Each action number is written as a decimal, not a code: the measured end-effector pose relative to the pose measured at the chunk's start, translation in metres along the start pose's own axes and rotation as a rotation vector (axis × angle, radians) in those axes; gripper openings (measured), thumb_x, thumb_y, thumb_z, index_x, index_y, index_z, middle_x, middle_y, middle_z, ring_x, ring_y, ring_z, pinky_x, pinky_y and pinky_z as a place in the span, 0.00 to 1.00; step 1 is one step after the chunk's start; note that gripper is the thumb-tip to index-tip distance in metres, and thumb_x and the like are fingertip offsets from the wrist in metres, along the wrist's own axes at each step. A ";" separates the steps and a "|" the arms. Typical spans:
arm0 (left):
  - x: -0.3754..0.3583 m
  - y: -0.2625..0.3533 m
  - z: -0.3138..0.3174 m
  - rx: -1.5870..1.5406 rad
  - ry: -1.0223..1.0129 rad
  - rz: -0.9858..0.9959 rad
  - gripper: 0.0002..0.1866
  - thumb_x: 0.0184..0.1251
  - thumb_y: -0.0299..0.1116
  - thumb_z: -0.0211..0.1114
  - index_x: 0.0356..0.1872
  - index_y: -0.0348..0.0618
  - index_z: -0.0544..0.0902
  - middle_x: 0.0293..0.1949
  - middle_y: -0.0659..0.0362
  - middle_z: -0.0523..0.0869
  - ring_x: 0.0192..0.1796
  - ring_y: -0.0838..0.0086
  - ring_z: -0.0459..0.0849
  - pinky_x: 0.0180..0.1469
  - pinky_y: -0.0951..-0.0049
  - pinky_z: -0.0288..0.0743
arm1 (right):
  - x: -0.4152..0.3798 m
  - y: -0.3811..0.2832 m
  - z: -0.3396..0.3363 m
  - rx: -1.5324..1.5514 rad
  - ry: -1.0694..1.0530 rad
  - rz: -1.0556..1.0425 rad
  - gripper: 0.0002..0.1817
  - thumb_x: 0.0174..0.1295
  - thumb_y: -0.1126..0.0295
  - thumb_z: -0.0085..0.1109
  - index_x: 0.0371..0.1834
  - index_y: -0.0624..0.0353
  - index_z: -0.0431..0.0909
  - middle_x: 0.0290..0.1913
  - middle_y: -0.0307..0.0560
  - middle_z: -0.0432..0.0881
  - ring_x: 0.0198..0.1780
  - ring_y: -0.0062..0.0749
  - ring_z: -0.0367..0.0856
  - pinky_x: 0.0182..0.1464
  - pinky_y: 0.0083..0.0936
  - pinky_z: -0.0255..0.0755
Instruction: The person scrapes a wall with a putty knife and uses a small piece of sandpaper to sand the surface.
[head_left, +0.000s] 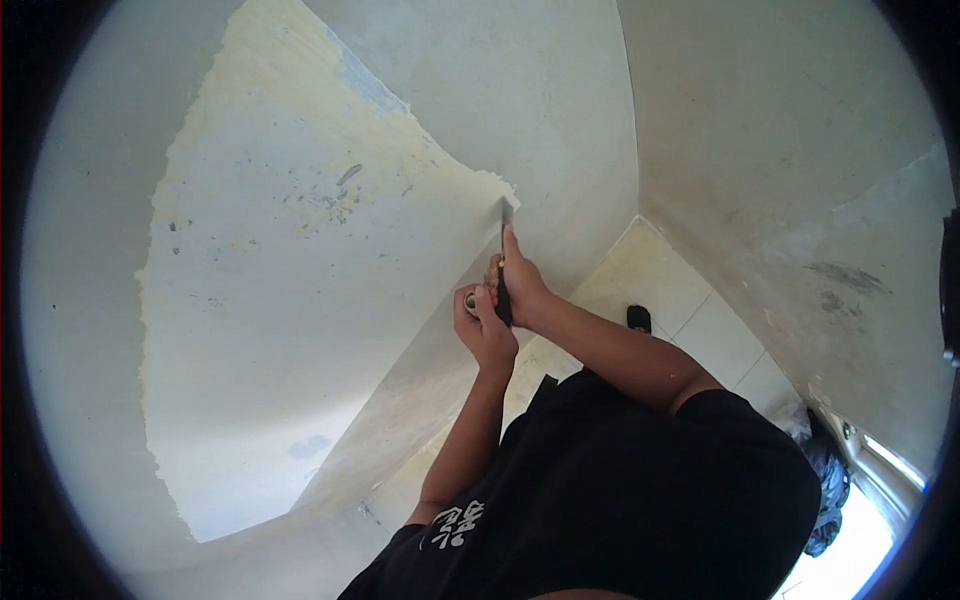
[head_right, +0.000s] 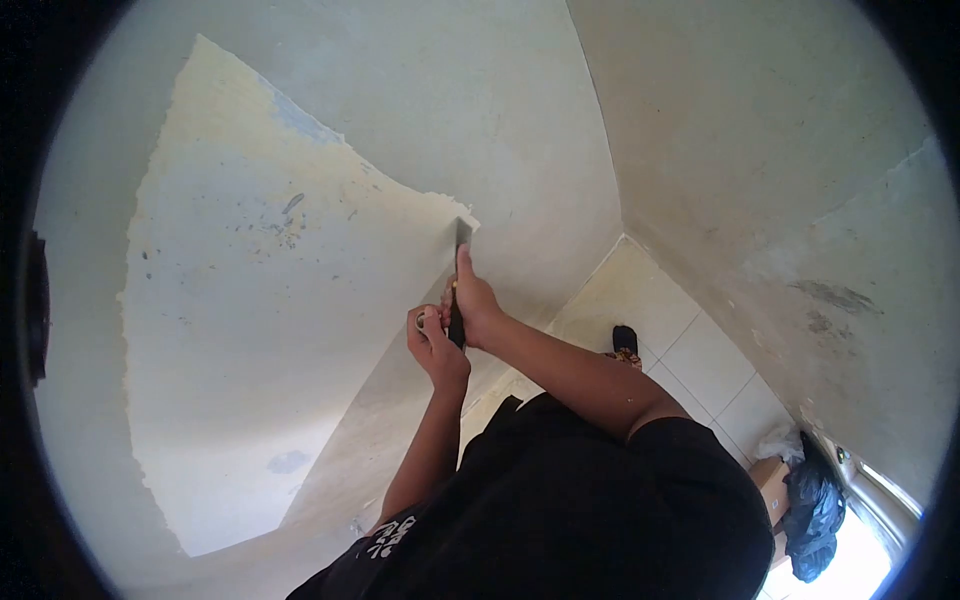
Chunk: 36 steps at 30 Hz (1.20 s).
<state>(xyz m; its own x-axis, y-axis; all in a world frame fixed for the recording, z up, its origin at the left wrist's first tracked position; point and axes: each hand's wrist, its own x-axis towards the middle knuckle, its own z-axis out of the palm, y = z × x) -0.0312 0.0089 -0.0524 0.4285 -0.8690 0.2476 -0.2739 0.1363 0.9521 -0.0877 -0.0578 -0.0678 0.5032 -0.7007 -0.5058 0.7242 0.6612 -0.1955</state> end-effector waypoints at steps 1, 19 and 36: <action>0.001 -0.001 0.001 -0.001 0.003 -0.032 0.12 0.76 0.34 0.52 0.33 0.36 0.74 0.29 0.61 0.77 0.33 0.81 0.71 0.40 0.77 0.68 | 0.001 -0.001 0.000 -0.009 0.018 -0.006 0.36 0.68 0.31 0.39 0.14 0.50 0.62 0.13 0.38 0.62 0.16 0.27 0.62 0.19 0.25 0.60; 0.008 -0.009 -0.003 0.071 -0.043 0.014 0.13 0.75 0.35 0.54 0.32 0.36 0.75 0.28 0.62 0.76 0.34 0.81 0.73 0.41 0.78 0.69 | 0.012 0.001 -0.007 -0.053 0.029 -0.086 0.38 0.67 0.30 0.36 0.12 0.50 0.61 0.13 0.39 0.63 0.16 0.28 0.63 0.21 0.26 0.63; 0.012 -0.008 -0.002 0.033 -0.015 0.100 0.14 0.74 0.33 0.56 0.28 0.35 0.75 0.25 0.61 0.77 0.32 0.80 0.71 0.38 0.77 0.68 | 0.007 -0.004 0.002 0.020 0.014 -0.035 0.38 0.67 0.29 0.36 0.12 0.50 0.61 0.13 0.37 0.61 0.18 0.29 0.63 0.24 0.28 0.65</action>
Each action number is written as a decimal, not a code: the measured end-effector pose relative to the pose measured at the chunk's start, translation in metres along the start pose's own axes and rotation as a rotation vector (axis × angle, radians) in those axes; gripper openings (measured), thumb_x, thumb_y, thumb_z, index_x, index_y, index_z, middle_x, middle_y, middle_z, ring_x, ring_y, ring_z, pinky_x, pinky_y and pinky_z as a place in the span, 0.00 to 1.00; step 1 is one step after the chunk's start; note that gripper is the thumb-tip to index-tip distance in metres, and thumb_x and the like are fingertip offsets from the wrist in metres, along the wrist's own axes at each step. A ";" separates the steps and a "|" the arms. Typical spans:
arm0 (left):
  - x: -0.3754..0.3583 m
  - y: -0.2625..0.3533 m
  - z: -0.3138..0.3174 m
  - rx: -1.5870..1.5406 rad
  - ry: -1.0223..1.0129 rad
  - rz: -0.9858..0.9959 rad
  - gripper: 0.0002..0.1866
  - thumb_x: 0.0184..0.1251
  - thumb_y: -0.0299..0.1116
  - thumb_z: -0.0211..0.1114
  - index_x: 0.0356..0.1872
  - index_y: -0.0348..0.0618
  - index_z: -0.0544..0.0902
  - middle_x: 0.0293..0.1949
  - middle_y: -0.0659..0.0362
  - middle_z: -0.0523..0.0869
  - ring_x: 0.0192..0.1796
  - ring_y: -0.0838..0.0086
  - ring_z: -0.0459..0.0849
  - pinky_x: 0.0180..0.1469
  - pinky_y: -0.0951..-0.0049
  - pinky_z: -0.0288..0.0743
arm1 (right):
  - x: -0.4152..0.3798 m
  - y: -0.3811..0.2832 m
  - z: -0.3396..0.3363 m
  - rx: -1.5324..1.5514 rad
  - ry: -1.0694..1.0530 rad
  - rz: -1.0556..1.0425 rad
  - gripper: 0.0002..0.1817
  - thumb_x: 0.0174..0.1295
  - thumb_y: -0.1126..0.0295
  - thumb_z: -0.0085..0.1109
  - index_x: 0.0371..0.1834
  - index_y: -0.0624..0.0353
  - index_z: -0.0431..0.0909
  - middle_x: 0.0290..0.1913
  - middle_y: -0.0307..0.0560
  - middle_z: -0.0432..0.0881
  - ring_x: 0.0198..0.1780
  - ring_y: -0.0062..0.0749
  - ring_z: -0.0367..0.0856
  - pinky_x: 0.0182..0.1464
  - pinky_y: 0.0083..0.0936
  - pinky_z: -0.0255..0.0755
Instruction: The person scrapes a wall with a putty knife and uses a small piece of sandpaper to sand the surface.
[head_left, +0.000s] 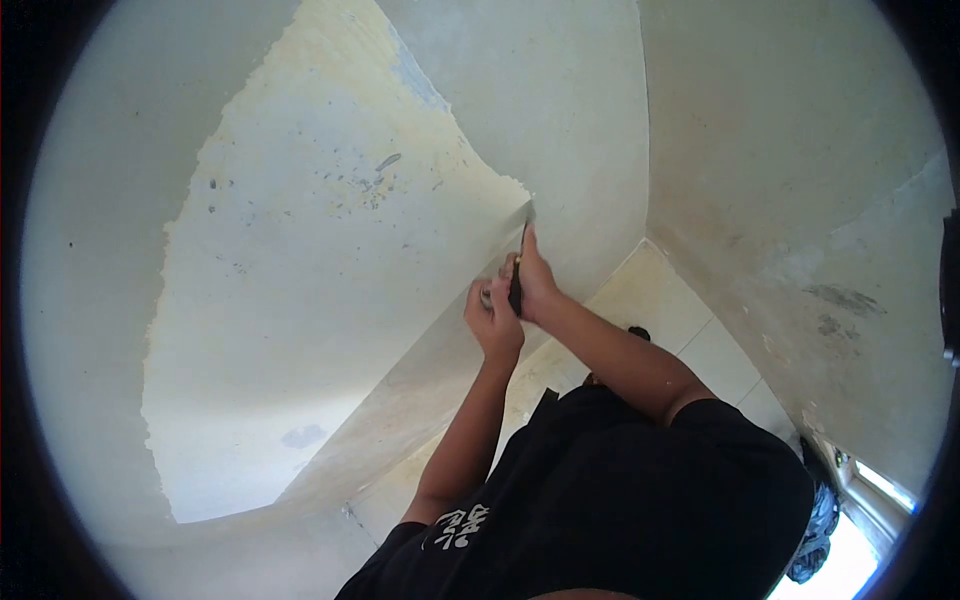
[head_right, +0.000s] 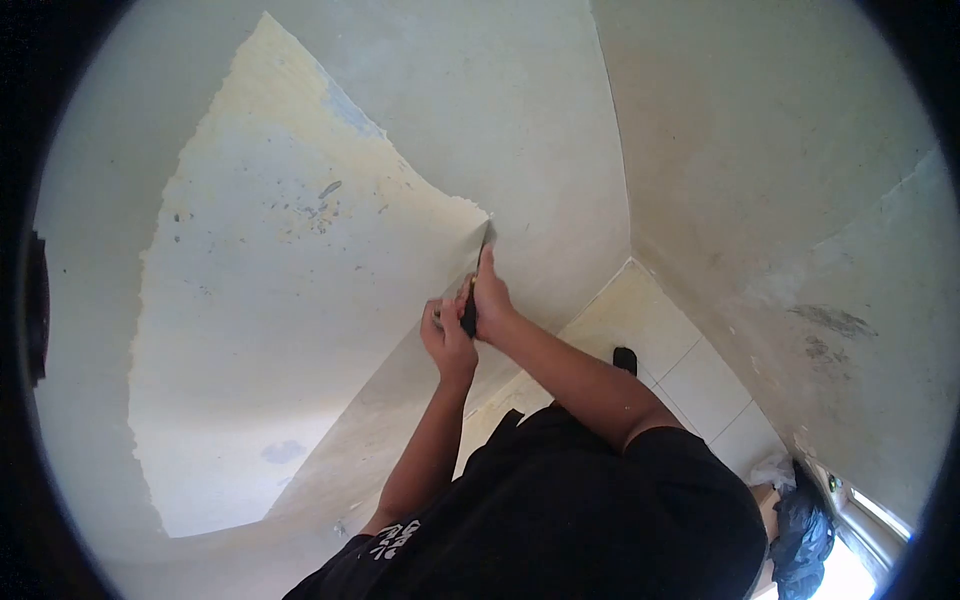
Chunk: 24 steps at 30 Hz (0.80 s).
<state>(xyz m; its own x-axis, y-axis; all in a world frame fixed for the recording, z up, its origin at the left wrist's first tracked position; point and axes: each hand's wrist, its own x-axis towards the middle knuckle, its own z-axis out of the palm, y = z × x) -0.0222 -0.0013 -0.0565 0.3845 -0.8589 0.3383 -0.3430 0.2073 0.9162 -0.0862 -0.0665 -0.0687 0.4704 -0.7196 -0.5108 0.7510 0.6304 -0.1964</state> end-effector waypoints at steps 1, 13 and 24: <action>0.002 0.003 0.003 -0.015 0.008 -0.041 0.15 0.74 0.33 0.55 0.27 0.36 0.75 0.25 0.62 0.76 0.32 0.81 0.70 0.38 0.78 0.67 | 0.001 -0.002 0.001 0.023 0.013 0.004 0.38 0.67 0.29 0.36 0.12 0.50 0.61 0.13 0.38 0.61 0.18 0.29 0.63 0.24 0.28 0.65; 0.018 0.004 0.024 0.132 -0.193 -0.008 0.17 0.72 0.39 0.59 0.29 0.33 0.75 0.21 0.56 0.75 0.27 0.78 0.72 0.32 0.73 0.67 | 0.018 -0.030 -0.020 0.130 0.130 -0.026 0.35 0.66 0.30 0.41 0.15 0.48 0.62 0.14 0.37 0.62 0.13 0.31 0.63 0.18 0.30 0.64; -0.233 -0.301 -0.210 0.990 -0.974 -0.940 0.22 0.74 0.46 0.50 0.66 0.57 0.71 0.58 0.50 0.79 0.58 0.56 0.78 0.61 0.55 0.70 | -0.098 -0.061 -0.512 -1.942 0.638 0.563 0.37 0.66 0.39 0.41 0.51 0.64 0.81 0.51 0.69 0.80 0.57 0.56 0.78 0.59 0.43 0.70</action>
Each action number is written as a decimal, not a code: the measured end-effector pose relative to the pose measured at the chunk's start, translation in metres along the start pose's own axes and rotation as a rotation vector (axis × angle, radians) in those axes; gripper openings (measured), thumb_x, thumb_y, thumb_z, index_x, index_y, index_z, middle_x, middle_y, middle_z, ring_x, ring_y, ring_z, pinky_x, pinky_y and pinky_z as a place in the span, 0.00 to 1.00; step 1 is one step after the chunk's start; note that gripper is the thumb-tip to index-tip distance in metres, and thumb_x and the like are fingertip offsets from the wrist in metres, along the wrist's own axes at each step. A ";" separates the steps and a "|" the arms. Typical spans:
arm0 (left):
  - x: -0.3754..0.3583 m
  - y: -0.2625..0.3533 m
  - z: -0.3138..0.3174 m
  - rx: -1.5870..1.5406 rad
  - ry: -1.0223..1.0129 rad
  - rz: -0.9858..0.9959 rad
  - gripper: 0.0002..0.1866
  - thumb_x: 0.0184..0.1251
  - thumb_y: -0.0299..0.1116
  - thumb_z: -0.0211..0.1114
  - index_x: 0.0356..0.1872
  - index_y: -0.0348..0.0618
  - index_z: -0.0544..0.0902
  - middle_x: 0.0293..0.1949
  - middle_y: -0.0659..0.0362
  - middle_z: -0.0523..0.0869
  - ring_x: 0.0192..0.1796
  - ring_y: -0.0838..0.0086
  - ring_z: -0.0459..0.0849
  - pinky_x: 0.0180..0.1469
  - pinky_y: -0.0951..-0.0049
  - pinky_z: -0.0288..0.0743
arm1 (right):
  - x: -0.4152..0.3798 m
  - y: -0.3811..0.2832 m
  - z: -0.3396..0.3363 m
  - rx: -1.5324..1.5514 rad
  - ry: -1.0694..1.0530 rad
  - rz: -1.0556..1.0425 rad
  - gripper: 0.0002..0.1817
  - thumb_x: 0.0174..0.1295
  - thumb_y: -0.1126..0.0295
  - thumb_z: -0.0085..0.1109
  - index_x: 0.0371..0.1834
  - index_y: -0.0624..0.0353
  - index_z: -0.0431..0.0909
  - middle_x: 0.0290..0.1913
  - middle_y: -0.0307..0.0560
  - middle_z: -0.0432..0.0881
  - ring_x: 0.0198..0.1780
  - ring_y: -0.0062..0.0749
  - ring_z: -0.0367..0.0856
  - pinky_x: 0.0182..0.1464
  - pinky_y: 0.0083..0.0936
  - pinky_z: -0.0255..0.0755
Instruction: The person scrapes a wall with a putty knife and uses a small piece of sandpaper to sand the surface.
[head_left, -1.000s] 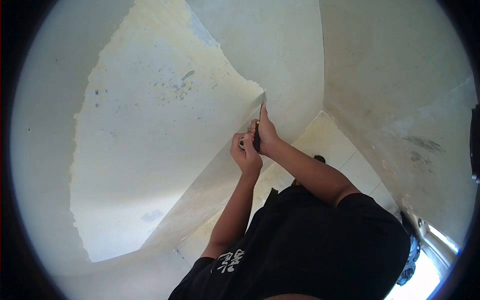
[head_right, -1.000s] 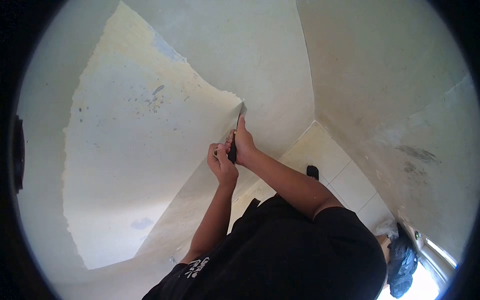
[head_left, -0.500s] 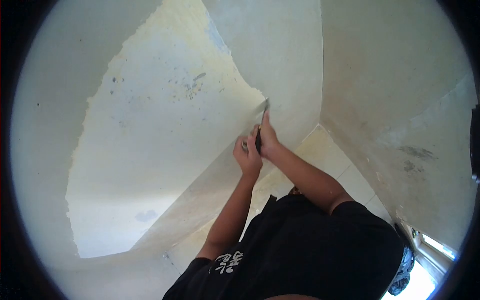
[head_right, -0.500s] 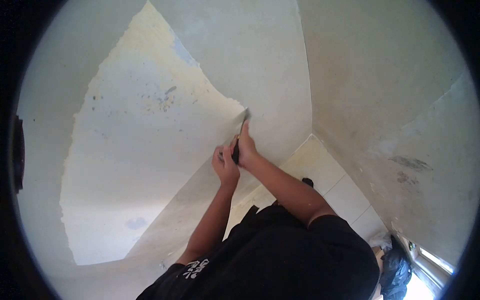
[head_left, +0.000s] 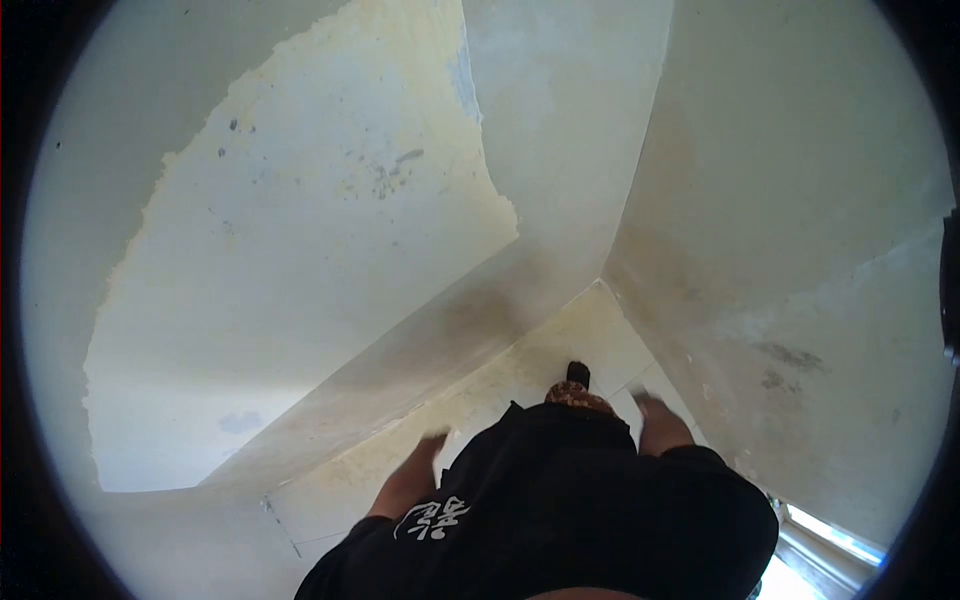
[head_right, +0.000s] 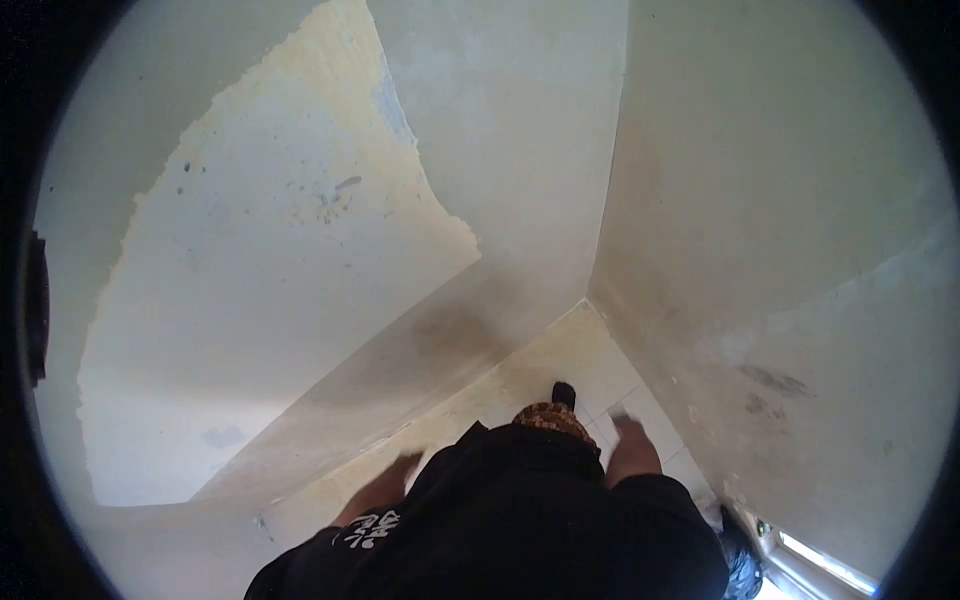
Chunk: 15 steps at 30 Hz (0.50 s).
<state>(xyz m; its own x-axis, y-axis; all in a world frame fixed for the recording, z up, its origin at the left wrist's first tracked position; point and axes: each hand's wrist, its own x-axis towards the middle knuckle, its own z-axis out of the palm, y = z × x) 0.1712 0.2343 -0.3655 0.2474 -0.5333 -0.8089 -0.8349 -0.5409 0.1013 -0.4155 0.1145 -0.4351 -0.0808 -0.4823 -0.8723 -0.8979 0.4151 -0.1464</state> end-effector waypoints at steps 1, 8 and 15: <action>-0.028 -0.038 0.018 -0.132 -0.073 -0.218 0.21 0.73 0.47 0.51 0.64 0.56 0.71 0.56 0.51 0.79 0.56 0.57 0.78 0.58 0.55 0.70 | -0.018 0.057 0.018 0.008 -0.052 0.113 0.34 0.65 0.41 0.42 0.49 0.64 0.82 0.49 0.68 0.80 0.55 0.56 0.79 0.57 0.44 0.71; -0.154 -0.107 0.075 -0.562 -0.271 -0.790 0.19 0.70 0.55 0.52 0.47 0.50 0.73 0.39 0.54 0.76 0.39 0.63 0.74 0.42 0.59 0.67 | -0.114 0.214 0.070 0.293 -0.120 0.540 0.17 0.60 0.59 0.55 0.39 0.62 0.83 0.37 0.62 0.84 0.41 0.52 0.85 0.44 0.48 0.76; -0.073 -0.019 0.035 -0.730 -0.114 -0.468 0.27 0.67 0.62 0.54 0.30 0.45 0.75 0.23 0.57 0.73 0.22 0.68 0.70 0.26 0.62 0.64 | 0.015 0.004 -0.047 0.483 -0.014 -0.010 0.35 0.63 0.37 0.45 0.37 0.63 0.82 0.27 0.58 0.81 0.32 0.52 0.81 0.42 0.47 0.72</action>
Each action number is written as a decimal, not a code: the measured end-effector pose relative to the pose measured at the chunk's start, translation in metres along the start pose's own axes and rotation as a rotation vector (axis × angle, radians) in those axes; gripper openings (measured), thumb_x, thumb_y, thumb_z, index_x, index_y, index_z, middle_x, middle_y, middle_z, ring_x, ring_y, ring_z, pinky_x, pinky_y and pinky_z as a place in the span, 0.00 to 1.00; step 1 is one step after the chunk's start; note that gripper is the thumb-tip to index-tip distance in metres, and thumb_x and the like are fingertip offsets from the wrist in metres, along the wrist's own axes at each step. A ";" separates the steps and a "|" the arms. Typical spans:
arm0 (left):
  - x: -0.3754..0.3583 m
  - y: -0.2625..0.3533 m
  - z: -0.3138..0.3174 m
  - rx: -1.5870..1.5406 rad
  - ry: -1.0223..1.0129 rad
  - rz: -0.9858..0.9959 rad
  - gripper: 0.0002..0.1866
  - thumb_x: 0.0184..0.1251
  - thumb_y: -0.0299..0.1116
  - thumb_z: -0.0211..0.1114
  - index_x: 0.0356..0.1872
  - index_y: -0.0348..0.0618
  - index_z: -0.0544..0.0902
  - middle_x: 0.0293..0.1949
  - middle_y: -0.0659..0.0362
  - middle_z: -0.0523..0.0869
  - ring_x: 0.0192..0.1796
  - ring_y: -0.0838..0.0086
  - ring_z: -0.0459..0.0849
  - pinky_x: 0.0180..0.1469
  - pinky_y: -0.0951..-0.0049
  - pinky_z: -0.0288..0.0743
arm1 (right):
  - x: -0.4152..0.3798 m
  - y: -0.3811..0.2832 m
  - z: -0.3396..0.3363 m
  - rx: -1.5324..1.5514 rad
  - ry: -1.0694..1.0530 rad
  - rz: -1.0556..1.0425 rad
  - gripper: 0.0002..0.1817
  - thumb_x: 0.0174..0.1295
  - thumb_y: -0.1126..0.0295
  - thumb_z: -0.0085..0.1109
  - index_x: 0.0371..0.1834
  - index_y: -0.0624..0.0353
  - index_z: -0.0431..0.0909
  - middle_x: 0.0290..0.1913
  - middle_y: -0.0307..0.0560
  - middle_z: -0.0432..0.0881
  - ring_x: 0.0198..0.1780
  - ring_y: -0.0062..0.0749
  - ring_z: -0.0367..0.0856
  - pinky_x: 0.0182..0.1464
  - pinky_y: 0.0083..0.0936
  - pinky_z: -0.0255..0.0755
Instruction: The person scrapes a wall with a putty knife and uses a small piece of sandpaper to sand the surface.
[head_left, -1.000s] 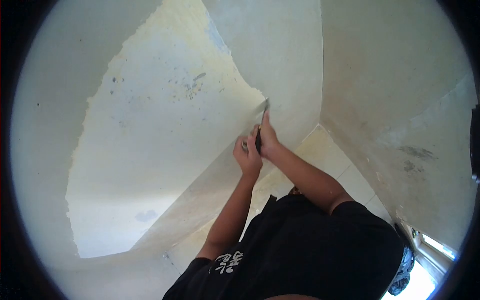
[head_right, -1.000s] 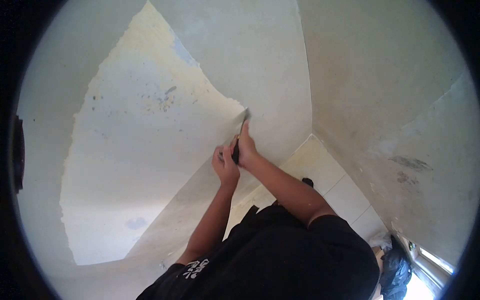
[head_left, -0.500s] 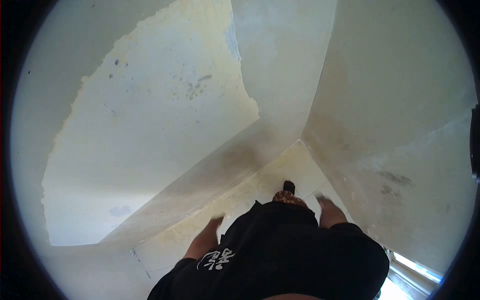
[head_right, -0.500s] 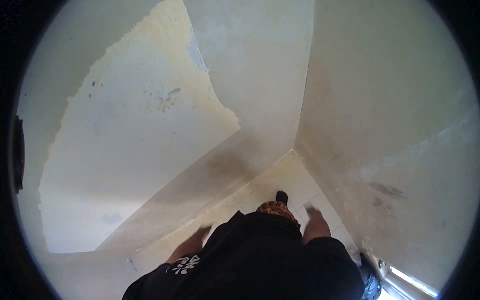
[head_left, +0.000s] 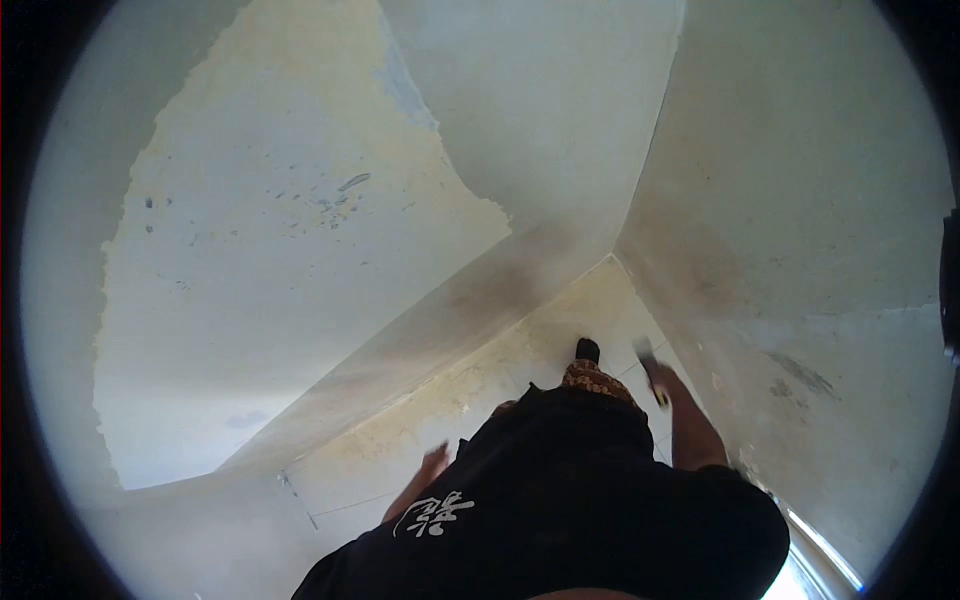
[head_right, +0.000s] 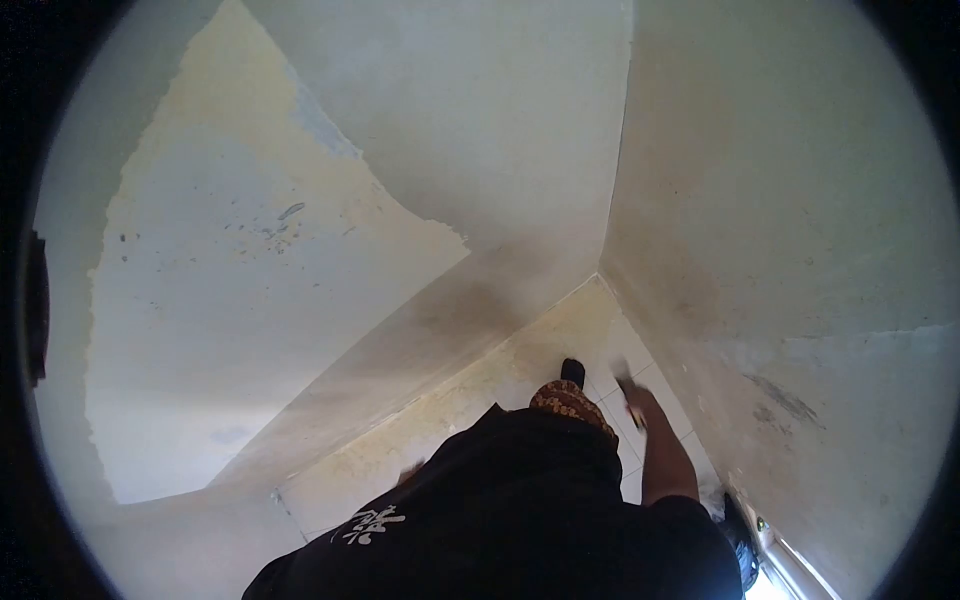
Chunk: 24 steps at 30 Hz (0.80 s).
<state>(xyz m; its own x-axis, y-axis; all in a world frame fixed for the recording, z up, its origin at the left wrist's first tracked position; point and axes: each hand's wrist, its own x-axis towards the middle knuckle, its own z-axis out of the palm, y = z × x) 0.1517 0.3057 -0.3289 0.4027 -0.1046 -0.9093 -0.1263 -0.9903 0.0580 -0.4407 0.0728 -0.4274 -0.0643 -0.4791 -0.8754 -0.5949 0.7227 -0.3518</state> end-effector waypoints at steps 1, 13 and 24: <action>0.005 0.041 0.004 -0.009 0.005 0.107 0.28 0.66 0.63 0.54 0.28 0.44 0.76 0.21 0.58 0.73 0.20 0.69 0.70 0.24 0.63 0.63 | -0.029 -0.082 -0.013 -0.182 0.030 -0.384 0.39 0.65 0.34 0.42 0.42 0.65 0.82 0.31 0.60 0.82 0.36 0.53 0.82 0.45 0.46 0.71; -0.303 0.393 0.043 -0.659 0.310 1.325 0.10 0.63 0.32 0.71 0.40 0.37 0.83 0.30 0.67 0.80 0.30 0.85 0.73 0.34 0.82 0.68 | -0.235 -0.418 -0.010 0.151 0.205 -1.141 0.26 0.67 0.47 0.57 0.33 0.65 0.84 0.17 0.54 0.78 0.18 0.32 0.72 0.26 0.32 0.67; -0.330 0.413 0.029 -0.698 0.417 1.296 0.11 0.68 0.35 0.69 0.30 0.38 0.83 0.22 0.69 0.75 0.26 0.87 0.68 0.28 0.83 0.61 | -0.225 -0.431 0.001 0.186 0.181 -1.156 0.29 0.67 0.47 0.58 0.28 0.67 0.83 0.16 0.51 0.77 0.18 0.27 0.70 0.24 0.31 0.66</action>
<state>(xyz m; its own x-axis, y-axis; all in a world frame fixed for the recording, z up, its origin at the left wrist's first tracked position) -0.0596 -0.0662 -0.0168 0.5880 -0.8040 0.0882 -0.1901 -0.0314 0.9813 -0.1692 -0.1303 -0.0788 0.3141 -0.9481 0.0485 -0.2497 -0.1318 -0.9593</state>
